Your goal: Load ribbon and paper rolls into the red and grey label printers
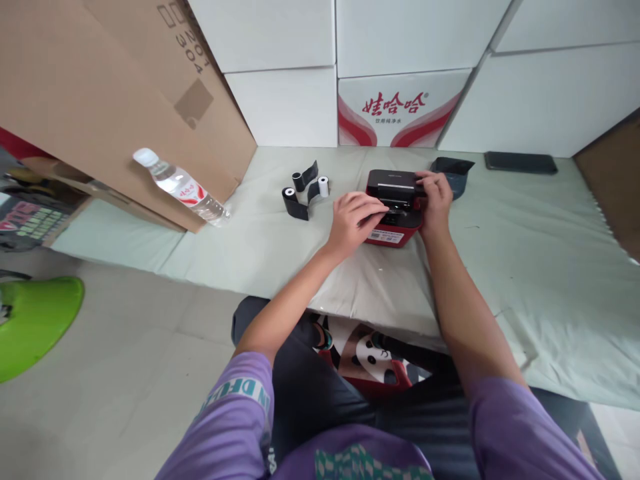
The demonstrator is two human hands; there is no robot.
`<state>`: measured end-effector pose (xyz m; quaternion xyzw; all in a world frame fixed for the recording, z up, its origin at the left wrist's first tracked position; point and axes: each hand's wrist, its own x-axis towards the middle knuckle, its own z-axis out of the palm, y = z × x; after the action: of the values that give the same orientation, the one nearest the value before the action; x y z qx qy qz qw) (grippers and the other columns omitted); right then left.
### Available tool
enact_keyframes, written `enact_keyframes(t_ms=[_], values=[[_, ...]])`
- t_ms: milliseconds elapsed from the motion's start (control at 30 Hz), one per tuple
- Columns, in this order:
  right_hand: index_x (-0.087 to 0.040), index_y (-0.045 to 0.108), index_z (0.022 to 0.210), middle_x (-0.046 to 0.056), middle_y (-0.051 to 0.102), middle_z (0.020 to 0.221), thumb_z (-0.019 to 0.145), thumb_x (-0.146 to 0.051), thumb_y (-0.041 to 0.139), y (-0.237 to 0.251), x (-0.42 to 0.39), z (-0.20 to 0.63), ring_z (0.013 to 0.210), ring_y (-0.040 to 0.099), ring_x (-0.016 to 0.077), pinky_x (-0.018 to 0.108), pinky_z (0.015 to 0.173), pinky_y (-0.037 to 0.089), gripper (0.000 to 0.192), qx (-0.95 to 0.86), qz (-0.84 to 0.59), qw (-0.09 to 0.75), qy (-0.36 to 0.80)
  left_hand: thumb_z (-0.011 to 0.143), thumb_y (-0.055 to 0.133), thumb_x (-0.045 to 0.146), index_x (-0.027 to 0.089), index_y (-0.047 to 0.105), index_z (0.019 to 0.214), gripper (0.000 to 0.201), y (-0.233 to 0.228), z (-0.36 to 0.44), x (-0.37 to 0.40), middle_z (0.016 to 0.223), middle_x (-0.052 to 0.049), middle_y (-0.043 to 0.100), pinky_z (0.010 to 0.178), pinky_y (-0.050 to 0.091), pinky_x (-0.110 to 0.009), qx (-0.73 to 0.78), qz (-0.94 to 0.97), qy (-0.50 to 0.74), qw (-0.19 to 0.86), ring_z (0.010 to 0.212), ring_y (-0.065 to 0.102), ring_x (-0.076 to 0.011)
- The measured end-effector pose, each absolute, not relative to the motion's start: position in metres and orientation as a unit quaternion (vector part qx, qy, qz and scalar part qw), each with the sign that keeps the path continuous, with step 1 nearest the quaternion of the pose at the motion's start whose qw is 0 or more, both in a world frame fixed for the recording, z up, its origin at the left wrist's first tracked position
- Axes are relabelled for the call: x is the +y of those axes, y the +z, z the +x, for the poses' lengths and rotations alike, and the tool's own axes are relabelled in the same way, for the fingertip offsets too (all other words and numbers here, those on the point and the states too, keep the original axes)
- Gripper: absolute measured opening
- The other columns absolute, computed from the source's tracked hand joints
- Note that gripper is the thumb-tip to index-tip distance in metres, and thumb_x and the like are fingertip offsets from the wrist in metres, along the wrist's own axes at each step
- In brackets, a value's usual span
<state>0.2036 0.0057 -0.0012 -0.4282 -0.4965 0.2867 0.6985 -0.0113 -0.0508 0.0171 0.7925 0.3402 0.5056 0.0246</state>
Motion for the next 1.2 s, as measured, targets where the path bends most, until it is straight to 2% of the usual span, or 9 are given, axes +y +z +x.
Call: enact_keyframes(t_ms=[67,133,267,467,633,800,967,1200], values=[[-0.024,0.065,0.087,0.004,0.069,0.117,0.085,-0.053,0.066,-0.005,0.009,0.206,0.125,0.061,0.0252,0.049,0.117,0.045,0.03,-0.509,-0.422,0.696,0.282,0.109,0.058,0.035,0.027,0.08,0.105,0.023,0.02,-0.012,-0.051,0.107,-0.003,0.082,0.106,0.041,-0.043,0.341,0.797,0.497,0.043,0.11,0.07,-0.0203],[-0.026,0.068,0.102,0.004,0.068,0.125,0.082,-0.053,0.067,-0.01,0.012,0.207,0.135,0.057,0.0283,0.054,0.123,0.041,0.033,-0.511,-0.421,0.69,0.294,0.109,0.057,0.035,0.027,0.079,0.107,0.023,0.024,-0.012,-0.051,0.106,-0.002,0.082,0.107,0.041,-0.044,0.348,0.798,0.488,0.06,0.11,0.071,-0.0203],[-0.033,0.063,0.123,0.004,0.066,0.135,0.076,-0.058,0.072,-0.016,0.015,0.204,0.14,0.054,0.031,0.055,0.124,0.042,0.054,-0.506,-0.413,0.67,0.353,0.109,0.056,0.039,0.028,0.079,0.108,0.025,0.03,-0.01,-0.052,0.109,-0.002,0.083,0.11,0.042,-0.045,0.363,0.796,0.475,0.093,0.113,0.072,-0.0214],[-0.037,0.056,0.141,0.003,0.065,0.136,0.074,-0.063,0.07,-0.013,0.006,0.199,0.137,0.056,0.0321,0.056,0.123,0.042,0.073,-0.513,-0.395,0.649,0.4,0.11,0.048,0.052,0.027,0.076,0.116,0.038,0.028,-0.012,-0.048,0.12,-0.007,0.08,0.114,0.046,-0.045,0.383,0.785,0.468,0.135,0.122,0.07,-0.0244],[-0.037,0.056,0.141,0.003,0.064,0.135,0.071,-0.058,0.071,-0.013,0.007,0.2,0.135,0.056,0.0308,0.053,0.123,0.043,0.074,-0.506,-0.383,0.651,0.416,0.107,0.049,0.058,0.025,0.063,0.14,0.05,0.015,-0.014,-0.035,0.14,-0.014,0.072,0.116,0.048,-0.048,0.399,0.785,0.439,0.18,0.134,0.065,-0.0294],[-0.036,0.059,0.137,0.003,0.065,0.135,0.071,-0.054,0.071,-0.017,0.009,0.202,0.136,0.057,0.0314,0.056,0.125,0.042,0.07,-0.492,-0.378,0.66,0.423,0.108,0.044,0.052,0.022,0.053,0.151,0.052,0.013,-0.016,-0.035,0.157,-0.016,0.06,0.126,0.035,-0.055,0.408,0.813,0.384,0.156,0.151,0.053,-0.0317],[-0.035,0.061,0.134,0.004,0.064,0.14,0.07,-0.055,0.072,-0.017,0.008,0.201,0.142,0.053,0.033,0.057,0.127,0.04,0.068,-0.499,-0.383,0.659,0.413,0.108,0.045,0.047,0.023,0.043,0.158,0.055,0.017,-0.021,-0.04,0.154,-0.016,0.064,0.129,0.028,-0.056,0.414,0.823,0.357,0.156,0.146,0.058,-0.029],[-0.036,0.06,0.136,0.002,0.059,0.149,0.067,-0.059,0.074,-0.016,0.009,0.204,0.15,0.047,0.0333,0.054,0.131,0.034,0.074,-0.504,-0.385,0.655,0.412,0.109,0.043,0.048,0.023,0.047,0.154,0.052,0.015,-0.025,-0.039,0.15,-0.016,0.066,0.128,0.029,-0.054,0.409,0.823,0.357,0.167,0.141,0.062,-0.0287]])
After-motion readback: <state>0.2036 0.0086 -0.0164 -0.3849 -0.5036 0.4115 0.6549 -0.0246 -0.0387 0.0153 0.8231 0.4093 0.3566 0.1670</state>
